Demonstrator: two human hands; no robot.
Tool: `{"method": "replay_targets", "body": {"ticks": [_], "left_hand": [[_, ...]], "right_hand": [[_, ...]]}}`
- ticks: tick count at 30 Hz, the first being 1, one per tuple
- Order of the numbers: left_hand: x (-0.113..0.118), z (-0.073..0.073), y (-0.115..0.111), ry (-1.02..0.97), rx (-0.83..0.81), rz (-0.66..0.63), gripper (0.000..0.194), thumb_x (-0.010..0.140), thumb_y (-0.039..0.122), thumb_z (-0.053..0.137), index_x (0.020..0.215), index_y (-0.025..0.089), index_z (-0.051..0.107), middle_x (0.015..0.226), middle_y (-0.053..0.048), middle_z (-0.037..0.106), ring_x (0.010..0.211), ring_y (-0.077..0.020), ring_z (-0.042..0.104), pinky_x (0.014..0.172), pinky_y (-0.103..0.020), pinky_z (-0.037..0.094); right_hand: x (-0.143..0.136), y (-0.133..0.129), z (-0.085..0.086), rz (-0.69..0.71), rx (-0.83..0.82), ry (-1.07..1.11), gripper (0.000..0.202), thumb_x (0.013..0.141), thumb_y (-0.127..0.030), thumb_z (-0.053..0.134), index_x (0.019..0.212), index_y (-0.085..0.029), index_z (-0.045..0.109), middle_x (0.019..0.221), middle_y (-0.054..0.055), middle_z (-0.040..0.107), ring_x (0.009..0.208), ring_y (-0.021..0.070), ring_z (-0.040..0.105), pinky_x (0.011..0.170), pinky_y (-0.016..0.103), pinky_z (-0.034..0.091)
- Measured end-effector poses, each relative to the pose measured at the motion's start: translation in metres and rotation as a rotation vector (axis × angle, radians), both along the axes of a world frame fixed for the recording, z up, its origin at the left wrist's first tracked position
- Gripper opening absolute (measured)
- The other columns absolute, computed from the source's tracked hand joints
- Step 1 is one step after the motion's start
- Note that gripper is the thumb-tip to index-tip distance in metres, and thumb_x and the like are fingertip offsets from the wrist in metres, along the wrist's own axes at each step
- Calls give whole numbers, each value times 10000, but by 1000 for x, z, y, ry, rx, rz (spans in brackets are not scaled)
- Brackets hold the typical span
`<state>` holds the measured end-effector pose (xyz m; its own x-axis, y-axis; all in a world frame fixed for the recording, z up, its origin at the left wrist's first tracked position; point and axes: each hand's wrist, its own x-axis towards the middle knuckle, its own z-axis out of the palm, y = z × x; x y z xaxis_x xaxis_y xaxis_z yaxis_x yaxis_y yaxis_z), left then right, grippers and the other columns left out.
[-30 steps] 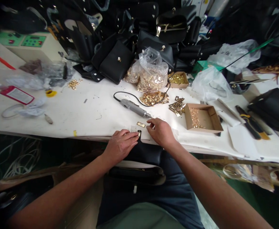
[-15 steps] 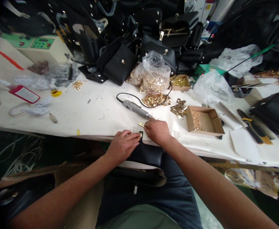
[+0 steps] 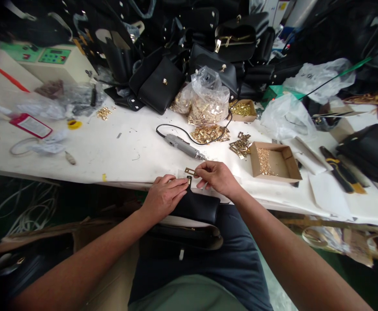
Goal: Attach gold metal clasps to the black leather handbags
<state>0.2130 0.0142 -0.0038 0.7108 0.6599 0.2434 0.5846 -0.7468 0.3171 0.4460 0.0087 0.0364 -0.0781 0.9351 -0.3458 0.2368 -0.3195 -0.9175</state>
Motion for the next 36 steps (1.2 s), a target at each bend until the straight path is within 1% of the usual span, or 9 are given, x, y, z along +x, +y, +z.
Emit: {"method": "replay_targets", "body": {"ticks": [4,7,10,13,15,18,24,28,36], "left_hand": [[0,0,0,3,0,-1,280,1034,304,549,1252,262,718,1328,-33,719,1119,-258,574,908,-441,460],[1,0,0,-2,-18,7,268,1034,307,551,1232,269,728,1323,-24,721,1125,-256,573,907,-438,456],[2,0,2,-7,-54,12,238,1030,318,563,1169,283,753,1314,-2,724,1117,-253,569,883,-432,453],[2,1,4,-10,-79,10,229,1025,327,574,1151,287,760,1309,-2,723,1101,-248,574,867,-429,449],[2,1,4,-15,-88,11,235,1027,330,569,1154,286,761,1313,-12,720,1103,-247,580,865,-429,446],[2,0,5,-21,-101,12,238,1028,339,567,1143,284,768,1313,-16,721,1107,-250,585,867,-431,444],[1,-3,7,-62,-124,8,225,1011,337,607,1145,273,776,1291,2,742,1091,-251,590,856,-429,451],[1,-4,8,-97,-130,4,214,1001,332,628,1142,267,777,1275,7,751,1079,-249,594,856,-428,454],[1,-5,9,-134,-138,4,201,998,327,636,1137,260,765,1274,13,752,1091,-251,590,868,-425,448]], "right_hand": [[-1,0,-5,9,-34,37,216,942,-399,603,943,-183,611,970,66,765,686,167,755,499,204,533],[1,-1,-8,20,-12,-16,189,961,-380,564,946,-194,587,928,51,744,657,160,745,485,209,514],[5,-2,-7,79,67,-192,161,979,-347,521,929,-208,585,859,18,720,612,142,721,508,218,486],[10,-1,-3,212,193,-454,139,984,-277,495,903,-215,589,791,-15,702,581,117,683,617,233,483],[13,1,1,268,237,-534,141,988,-256,481,903,-214,587,810,-18,706,579,106,675,651,233,471],[12,5,4,265,207,-477,156,996,-272,466,924,-211,591,845,-17,713,568,101,675,628,226,454],[8,10,0,327,166,-541,153,979,-267,491,924,-222,626,571,-57,625,535,131,626,643,239,429],[9,12,-2,397,164,-590,171,988,-290,495,945,-228,648,556,-51,630,550,141,614,647,248,421],[2,16,-1,361,92,-452,234,962,-314,529,1045,-213,722,629,-38,656,575,141,629,690,278,452]]}}
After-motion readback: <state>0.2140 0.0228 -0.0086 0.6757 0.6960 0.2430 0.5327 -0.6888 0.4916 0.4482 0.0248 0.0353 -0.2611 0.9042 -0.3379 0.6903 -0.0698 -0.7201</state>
